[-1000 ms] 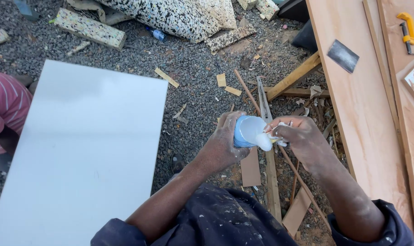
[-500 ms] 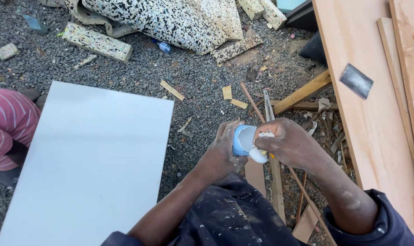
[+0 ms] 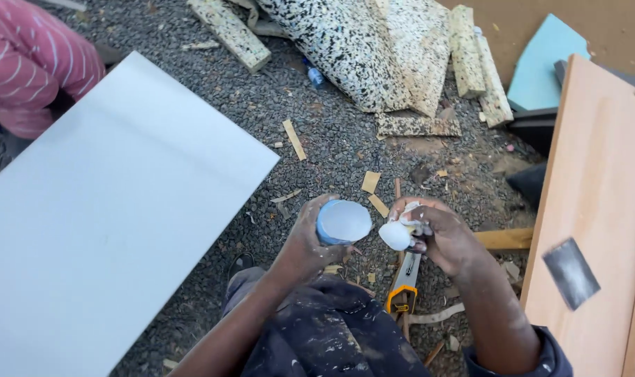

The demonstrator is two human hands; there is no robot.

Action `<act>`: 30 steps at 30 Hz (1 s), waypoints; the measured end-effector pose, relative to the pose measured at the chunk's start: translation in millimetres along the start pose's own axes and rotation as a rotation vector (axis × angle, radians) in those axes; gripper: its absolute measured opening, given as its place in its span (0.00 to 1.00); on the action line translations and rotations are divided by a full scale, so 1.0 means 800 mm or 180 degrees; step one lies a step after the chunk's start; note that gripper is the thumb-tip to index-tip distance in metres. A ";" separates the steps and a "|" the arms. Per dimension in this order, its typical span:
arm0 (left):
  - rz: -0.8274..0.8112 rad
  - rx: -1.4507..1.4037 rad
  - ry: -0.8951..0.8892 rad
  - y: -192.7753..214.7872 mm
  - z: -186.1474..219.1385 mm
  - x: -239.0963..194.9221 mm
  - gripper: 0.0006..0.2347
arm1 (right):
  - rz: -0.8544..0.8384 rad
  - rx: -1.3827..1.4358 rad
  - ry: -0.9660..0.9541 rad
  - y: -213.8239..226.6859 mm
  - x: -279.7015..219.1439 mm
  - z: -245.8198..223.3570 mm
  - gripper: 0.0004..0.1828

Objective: The person holds a small plastic container filled with a white substance and uses a cloth to apply it to the edge of a large white board. They repeatedly dip the cloth into the container and spread the substance along the board's edge. Later, they pour a clear liquid from a plastic bottle into the container and continue applying the mixture.

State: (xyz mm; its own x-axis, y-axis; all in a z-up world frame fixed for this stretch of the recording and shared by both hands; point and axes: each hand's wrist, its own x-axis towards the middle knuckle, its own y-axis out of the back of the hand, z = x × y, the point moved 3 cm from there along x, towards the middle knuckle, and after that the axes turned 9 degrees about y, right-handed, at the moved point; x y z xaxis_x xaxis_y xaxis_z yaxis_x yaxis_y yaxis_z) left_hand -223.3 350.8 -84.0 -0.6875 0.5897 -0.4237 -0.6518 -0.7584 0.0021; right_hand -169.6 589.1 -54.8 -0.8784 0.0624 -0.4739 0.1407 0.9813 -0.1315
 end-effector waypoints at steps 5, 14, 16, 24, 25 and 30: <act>0.0910 -0.0469 -0.0066 -0.005 -0.034 -0.013 0.41 | 0.0104 0.1024 -0.0060 0.010 0.026 0.001 0.16; 0.1712 -0.1132 0.0027 0.018 -0.069 -0.023 0.40 | 0.0010 0.1220 0.0074 0.040 0.088 0.087 0.16; 0.1823 -0.1094 -0.0002 0.030 -0.090 -0.018 0.39 | -0.0121 0.1212 0.0140 0.040 0.107 0.118 0.20; 0.1973 -0.1135 0.0334 0.100 -0.181 0.008 0.39 | -0.0171 0.1283 0.0013 -0.025 0.196 0.283 0.18; 0.1917 -0.1129 0.0411 0.107 -0.201 0.019 0.39 | -0.0100 0.1310 -0.0043 -0.036 0.206 0.300 0.18; 0.1976 -0.1286 0.0331 0.158 -0.301 0.086 0.41 | 0.0582 0.1107 0.0324 -0.081 0.292 0.413 0.23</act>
State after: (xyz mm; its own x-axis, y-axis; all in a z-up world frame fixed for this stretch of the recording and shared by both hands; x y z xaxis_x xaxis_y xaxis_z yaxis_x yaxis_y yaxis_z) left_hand -275.5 228.8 -330.8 -0.8439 0.0057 -0.5364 0.0285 -0.9980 -0.0556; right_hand -233.1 479.6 -445.1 -0.8628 0.2651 -0.4304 0.4296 0.8332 -0.3481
